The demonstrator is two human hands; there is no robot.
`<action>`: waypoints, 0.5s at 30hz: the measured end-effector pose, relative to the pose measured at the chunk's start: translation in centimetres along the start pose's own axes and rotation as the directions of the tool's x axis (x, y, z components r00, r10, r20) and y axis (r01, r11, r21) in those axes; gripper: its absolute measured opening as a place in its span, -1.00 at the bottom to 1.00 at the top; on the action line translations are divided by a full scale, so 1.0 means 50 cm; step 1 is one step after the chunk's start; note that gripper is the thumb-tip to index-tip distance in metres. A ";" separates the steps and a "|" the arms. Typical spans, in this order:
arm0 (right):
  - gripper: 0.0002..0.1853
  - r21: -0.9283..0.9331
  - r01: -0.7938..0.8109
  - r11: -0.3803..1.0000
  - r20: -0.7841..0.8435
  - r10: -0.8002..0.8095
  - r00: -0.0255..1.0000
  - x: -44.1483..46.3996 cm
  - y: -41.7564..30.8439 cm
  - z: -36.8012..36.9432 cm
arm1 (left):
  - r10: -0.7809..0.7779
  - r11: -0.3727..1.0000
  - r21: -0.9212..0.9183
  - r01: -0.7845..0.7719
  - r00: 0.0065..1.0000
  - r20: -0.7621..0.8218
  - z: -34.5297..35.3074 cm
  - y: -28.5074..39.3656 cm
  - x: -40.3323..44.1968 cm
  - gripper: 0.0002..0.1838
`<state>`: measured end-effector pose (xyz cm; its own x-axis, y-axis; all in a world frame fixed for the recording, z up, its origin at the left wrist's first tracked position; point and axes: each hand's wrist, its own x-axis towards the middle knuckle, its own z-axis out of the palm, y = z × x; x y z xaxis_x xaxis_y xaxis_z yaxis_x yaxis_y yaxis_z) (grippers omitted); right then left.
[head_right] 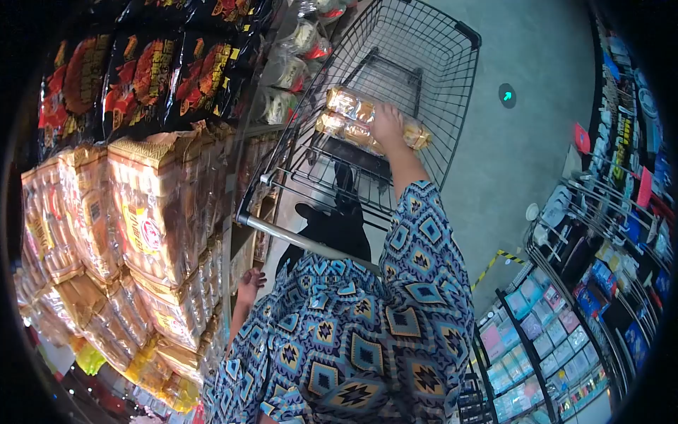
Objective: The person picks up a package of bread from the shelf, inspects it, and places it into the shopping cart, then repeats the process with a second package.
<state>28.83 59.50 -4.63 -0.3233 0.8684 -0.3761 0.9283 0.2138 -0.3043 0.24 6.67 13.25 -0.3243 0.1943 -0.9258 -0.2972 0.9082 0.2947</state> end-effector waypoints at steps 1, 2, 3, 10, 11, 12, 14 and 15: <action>-0.36 0.006 0.032 0.999 0.010 -0.032 0.999 0.005 0.002 0.008 | -0.017 1.000 -0.017 0.017 1.000 -0.015 -0.003 -0.009 -0.008 -0.61; -0.34 0.012 0.067 0.998 0.018 -0.067 0.998 0.010 0.001 0.015 | -0.003 1.000 -0.008 0.003 1.000 0.001 -0.009 -0.025 -0.008 -0.61; -0.34 0.024 0.070 0.997 0.021 -0.071 0.997 0.012 0.002 0.024 | -0.005 1.000 -0.004 0.005 1.000 -0.011 -0.009 -0.026 -0.015 -0.61; -0.26 -0.216 0.145 0.966 0.097 -0.127 0.987 0.041 0.040 0.086 | -0.032 0.999 0.040 0.032 0.999 -0.008 0.037 0.039 -0.048 -0.61; -0.27 -0.300 0.199 0.933 0.115 -0.172 0.978 0.055 0.024 0.059 | -0.033 0.999 0.024 0.033 0.999 -0.004 0.045 0.055 -0.055 -0.61; -0.27 -0.297 0.196 0.934 0.115 -0.169 0.979 0.059 0.021 0.051 | -0.016 1.000 0.018 0.016 1.000 -0.001 0.051 0.068 -0.054 -0.61; -0.17 -0.251 0.099 0.963 0.030 -0.094 0.995 0.073 0.014 0.021 | 0.001 1.000 0.012 -0.001 1.000 0.005 0.067 0.099 -0.051 -0.61; -0.17 -0.252 0.095 0.963 0.032 -0.090 0.995 0.071 0.010 0.018 | 0.007 1.000 -0.012 -0.007 1.000 -0.005 0.072 0.108 -0.051 -0.61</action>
<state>27.99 62.29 -6.88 -0.4115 0.8308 -0.3747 0.9094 0.4017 -0.1082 2.68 12.40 16.33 -0.3314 0.1990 -0.9223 -0.3055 0.9022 0.3045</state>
